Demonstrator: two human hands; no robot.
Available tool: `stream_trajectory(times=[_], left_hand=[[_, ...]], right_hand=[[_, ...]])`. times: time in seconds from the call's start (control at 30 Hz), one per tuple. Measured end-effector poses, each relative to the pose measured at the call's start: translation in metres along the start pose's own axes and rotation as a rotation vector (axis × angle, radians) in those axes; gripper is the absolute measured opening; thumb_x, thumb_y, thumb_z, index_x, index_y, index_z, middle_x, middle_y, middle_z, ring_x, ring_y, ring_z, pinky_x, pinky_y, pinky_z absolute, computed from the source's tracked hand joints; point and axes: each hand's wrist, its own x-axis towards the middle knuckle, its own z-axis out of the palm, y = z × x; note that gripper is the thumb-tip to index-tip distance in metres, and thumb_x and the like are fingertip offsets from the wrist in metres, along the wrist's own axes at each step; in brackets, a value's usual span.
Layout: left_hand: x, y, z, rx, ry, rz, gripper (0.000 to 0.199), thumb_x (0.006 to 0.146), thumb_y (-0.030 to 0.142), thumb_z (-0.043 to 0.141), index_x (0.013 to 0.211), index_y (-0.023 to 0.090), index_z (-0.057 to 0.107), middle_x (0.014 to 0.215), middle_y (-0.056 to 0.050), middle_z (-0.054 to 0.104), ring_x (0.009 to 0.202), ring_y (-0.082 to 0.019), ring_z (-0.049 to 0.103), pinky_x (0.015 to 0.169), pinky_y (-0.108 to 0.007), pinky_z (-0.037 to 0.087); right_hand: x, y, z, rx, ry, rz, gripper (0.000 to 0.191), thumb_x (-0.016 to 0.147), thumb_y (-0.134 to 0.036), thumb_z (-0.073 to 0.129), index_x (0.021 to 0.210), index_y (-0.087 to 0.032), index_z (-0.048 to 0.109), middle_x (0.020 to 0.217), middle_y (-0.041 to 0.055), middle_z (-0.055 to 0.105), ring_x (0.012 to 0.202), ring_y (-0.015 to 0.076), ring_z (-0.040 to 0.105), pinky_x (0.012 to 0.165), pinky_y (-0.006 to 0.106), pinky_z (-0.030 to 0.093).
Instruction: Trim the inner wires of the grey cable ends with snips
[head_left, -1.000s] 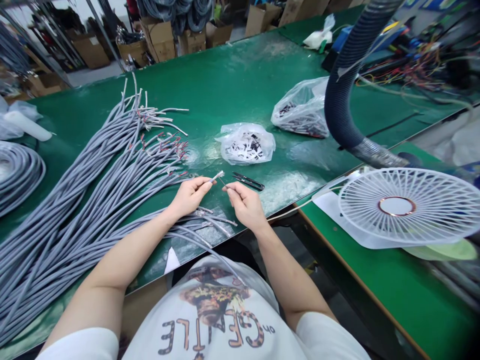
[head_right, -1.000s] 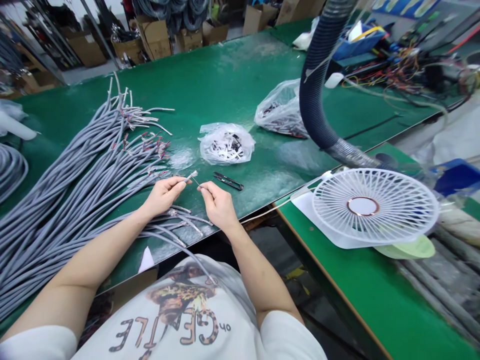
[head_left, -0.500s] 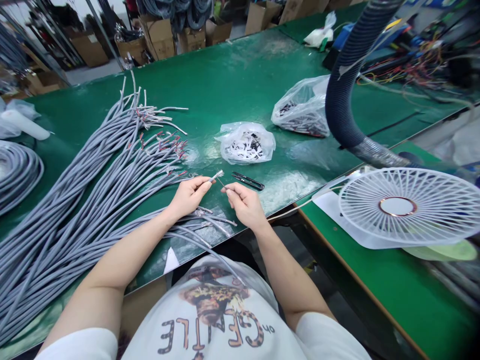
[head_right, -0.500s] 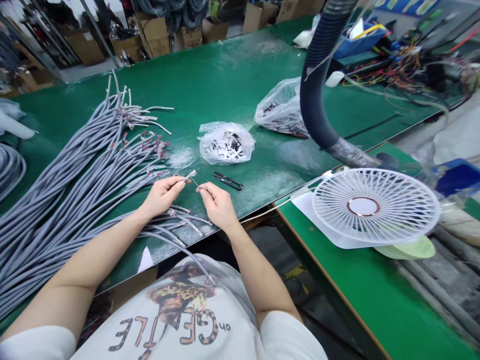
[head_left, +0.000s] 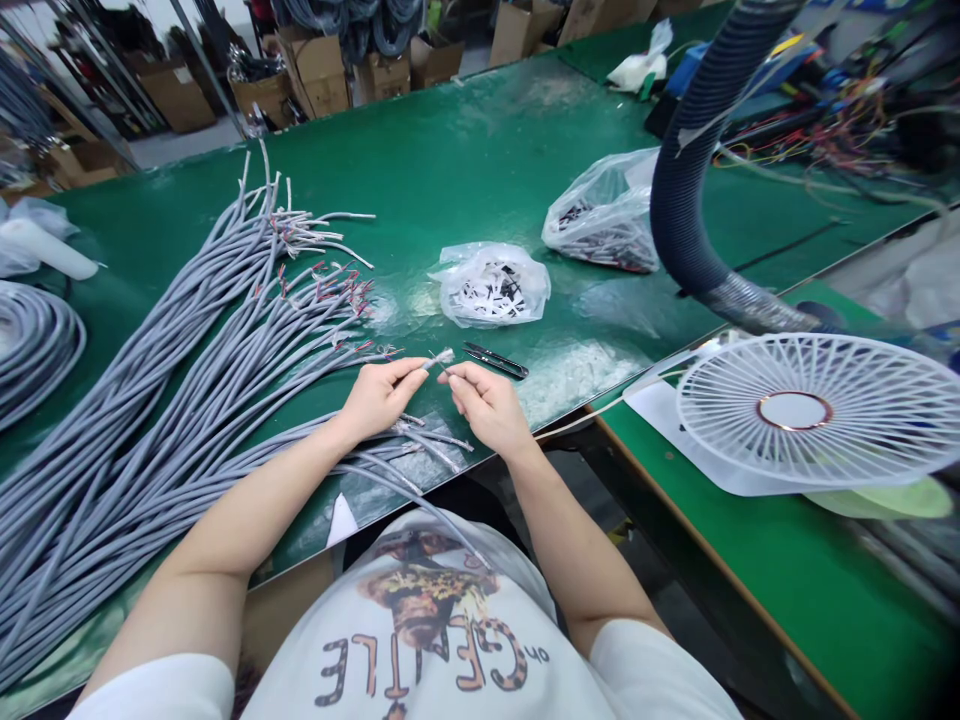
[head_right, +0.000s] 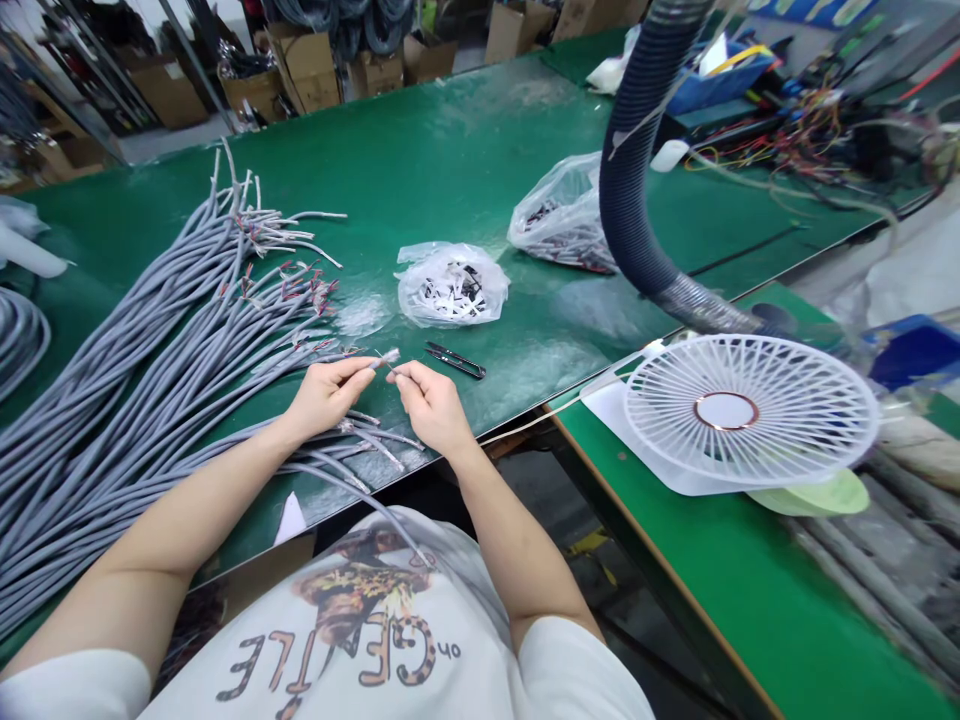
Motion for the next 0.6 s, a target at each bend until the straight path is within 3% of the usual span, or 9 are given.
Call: stream_trajectory(times=[0.1,0.27,0.43,0.6], left_hand=[[0.0,-0.001,0.001,0.033,-0.034,-0.001,0.033,0.087,0.033,0.049,0.103,0.013,0.071,0.055,0.001,0.058,0.054,-0.011,0.051,0.056,-0.02,0.038],[0.008,-0.003,-0.004,-0.214,0.015,-0.161,0.036,0.085,0.041,0.052,0.098,0.01,0.066,0.047,0.006,0.044,0.042,-0.007,0.037,0.045,-0.019,0.029],[0.013,0.001,-0.012,-0.532,-0.064,-0.276,0.046,0.078,0.057,0.058,0.084,0.011,0.06,0.041,0.01,0.032,0.036,-0.004,0.022,0.039,-0.018,0.015],[0.012,0.0,-0.013,-0.627,-0.115,-0.303,0.052,0.071,0.062,0.063,0.084,0.011,0.058,0.04,0.012,0.028,0.036,-0.003,0.017,0.039,-0.019,0.011]], right_hand=[[-0.004,-0.014,0.004,-0.028,-0.017,-0.065,0.022,0.09,-0.023,0.044,0.086,-0.014,0.064,0.056,-0.0041,0.047,0.05,0.008,0.041,0.053,0.021,0.035],[-0.021,-0.041,0.005,-0.036,-0.26,-0.228,0.023,0.092,-0.025,0.046,0.089,-0.015,0.066,0.069,0.0,0.059,0.059,0.0086,0.05,0.06,0.021,0.04],[-0.01,-0.016,0.0,-0.12,0.011,-0.11,0.026,0.092,-0.026,0.043,0.099,-0.015,0.065,0.061,-0.0016,0.052,0.053,0.0096,0.045,0.057,0.023,0.039],[0.002,0.007,0.004,-0.16,0.031,-0.095,0.029,0.09,-0.025,0.042,0.103,-0.013,0.066,0.058,-0.0011,0.048,0.061,0.0138,0.053,0.064,0.026,0.044]])
